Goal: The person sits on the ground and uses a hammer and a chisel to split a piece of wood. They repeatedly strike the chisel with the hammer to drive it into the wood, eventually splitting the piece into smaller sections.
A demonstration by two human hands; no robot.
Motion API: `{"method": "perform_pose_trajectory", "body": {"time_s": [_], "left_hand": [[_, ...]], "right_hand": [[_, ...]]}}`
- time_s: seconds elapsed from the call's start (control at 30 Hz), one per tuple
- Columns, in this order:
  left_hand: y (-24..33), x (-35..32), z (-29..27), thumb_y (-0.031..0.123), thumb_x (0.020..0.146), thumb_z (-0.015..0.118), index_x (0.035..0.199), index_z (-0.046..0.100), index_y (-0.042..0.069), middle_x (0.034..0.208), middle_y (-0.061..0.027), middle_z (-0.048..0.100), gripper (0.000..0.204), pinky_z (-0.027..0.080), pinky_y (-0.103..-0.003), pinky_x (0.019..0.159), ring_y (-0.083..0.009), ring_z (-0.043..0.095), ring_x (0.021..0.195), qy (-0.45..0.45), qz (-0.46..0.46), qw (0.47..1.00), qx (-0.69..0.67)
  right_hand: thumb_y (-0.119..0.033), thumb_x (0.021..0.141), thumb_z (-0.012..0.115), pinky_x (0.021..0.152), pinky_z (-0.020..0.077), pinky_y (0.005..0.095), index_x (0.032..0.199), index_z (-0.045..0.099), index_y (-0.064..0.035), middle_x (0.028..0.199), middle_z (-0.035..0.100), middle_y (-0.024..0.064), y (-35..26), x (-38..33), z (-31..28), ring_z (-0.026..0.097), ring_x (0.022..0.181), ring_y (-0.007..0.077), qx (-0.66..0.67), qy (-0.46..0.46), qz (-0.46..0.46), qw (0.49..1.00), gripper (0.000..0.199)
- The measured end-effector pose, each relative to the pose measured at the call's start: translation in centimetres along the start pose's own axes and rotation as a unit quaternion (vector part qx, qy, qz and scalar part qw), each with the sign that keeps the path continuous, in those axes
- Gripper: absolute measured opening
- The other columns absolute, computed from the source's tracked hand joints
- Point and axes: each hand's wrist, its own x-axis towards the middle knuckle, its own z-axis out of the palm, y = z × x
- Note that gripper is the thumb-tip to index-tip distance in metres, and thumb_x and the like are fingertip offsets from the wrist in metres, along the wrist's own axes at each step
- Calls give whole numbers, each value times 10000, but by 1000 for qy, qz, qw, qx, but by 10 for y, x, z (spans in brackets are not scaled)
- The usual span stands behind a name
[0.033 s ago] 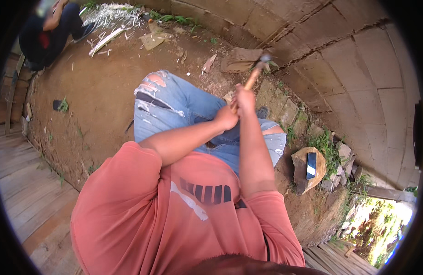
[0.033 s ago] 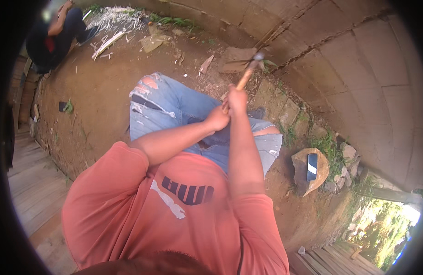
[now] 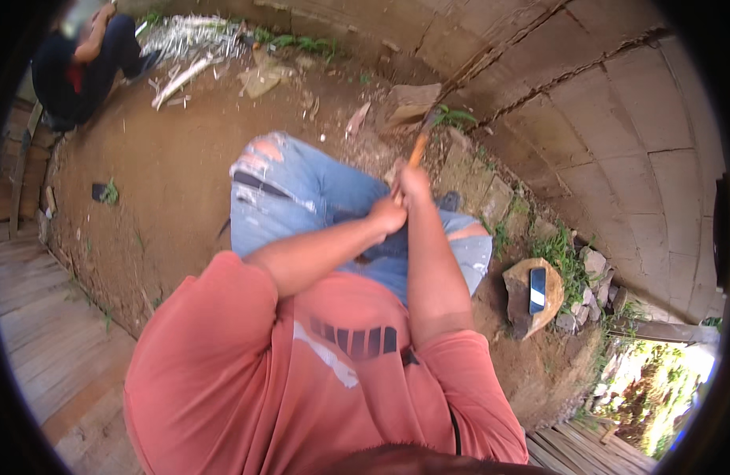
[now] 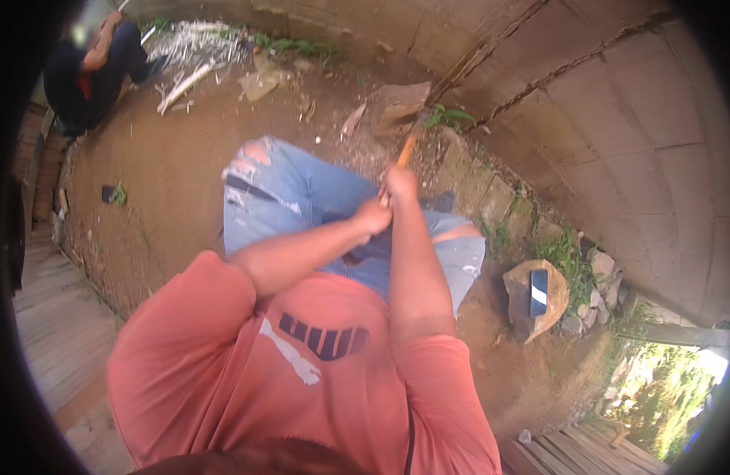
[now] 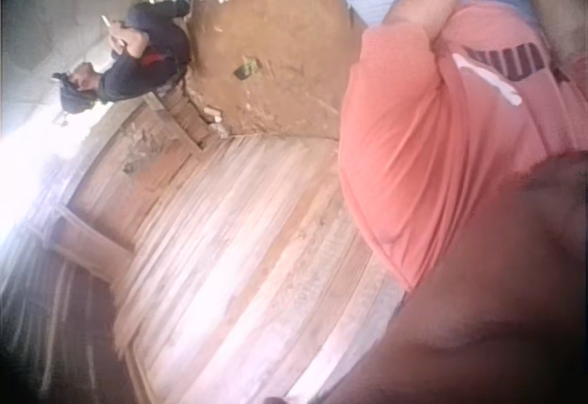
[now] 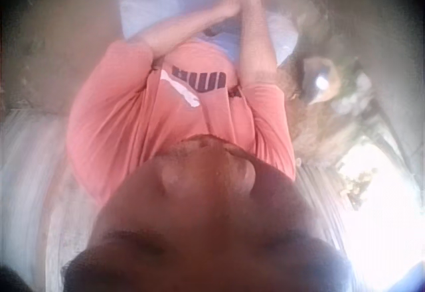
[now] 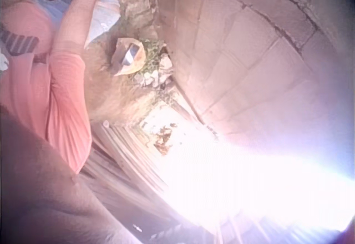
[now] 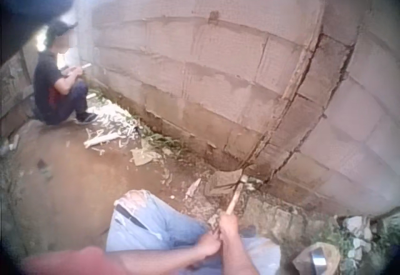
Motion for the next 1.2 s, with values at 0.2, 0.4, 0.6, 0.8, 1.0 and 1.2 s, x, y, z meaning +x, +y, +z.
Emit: {"method": "perform_pose_trajectory", "body": {"time_s": [0.2,0.4,0.6,0.8,1.0,1.2], "left_hand": [[-44,17,-13,342,1091,556,1211,650,-9,1108,-206,755,382,539,-457,864,-342,722,1016,69,66,993,-62],[-1,-2,-12,259,1057,612,1181,642,5,1053,-154,743,284,545,-416,813,-289,711,943,14,138,990,1],[22,-20,-17,258,935,808,1268,609,4,986,-106,747,464,581,-371,728,-227,730,880,-150,81,982,80],[44,-27,-67,397,923,859,1530,470,76,1225,-149,685,789,597,-350,782,-187,686,977,-151,98,957,227],[87,-72,-183,388,921,832,1356,653,30,1415,-241,647,591,455,-479,1163,-430,562,1374,128,276,803,513],[70,-66,-280,559,992,690,1516,556,-4,1539,-289,566,781,406,-488,1219,-452,517,1457,217,44,828,515]], "right_hand": [[-236,1007,706,426,450,348,771,566,-97,611,517,15,13,5,38,505,480,164,4,-56,22,998,307],[-205,1028,674,446,427,333,1025,517,-100,675,518,0,-19,-13,19,506,511,126,57,-44,-33,997,189],[-171,1008,670,453,451,323,989,535,-64,688,549,18,-14,-25,-24,524,524,129,166,-52,-17,985,173],[-156,1020,615,494,456,323,981,553,-94,681,524,-9,-31,-37,-56,501,538,129,255,-50,-53,964,96],[-124,997,635,467,468,336,969,508,-80,669,524,12,-24,-26,-65,520,522,142,334,-45,-53,940,138],[-128,996,631,476,466,342,897,517,-87,653,518,9,-20,-14,-57,509,514,143,341,-56,-37,938,156]]}}
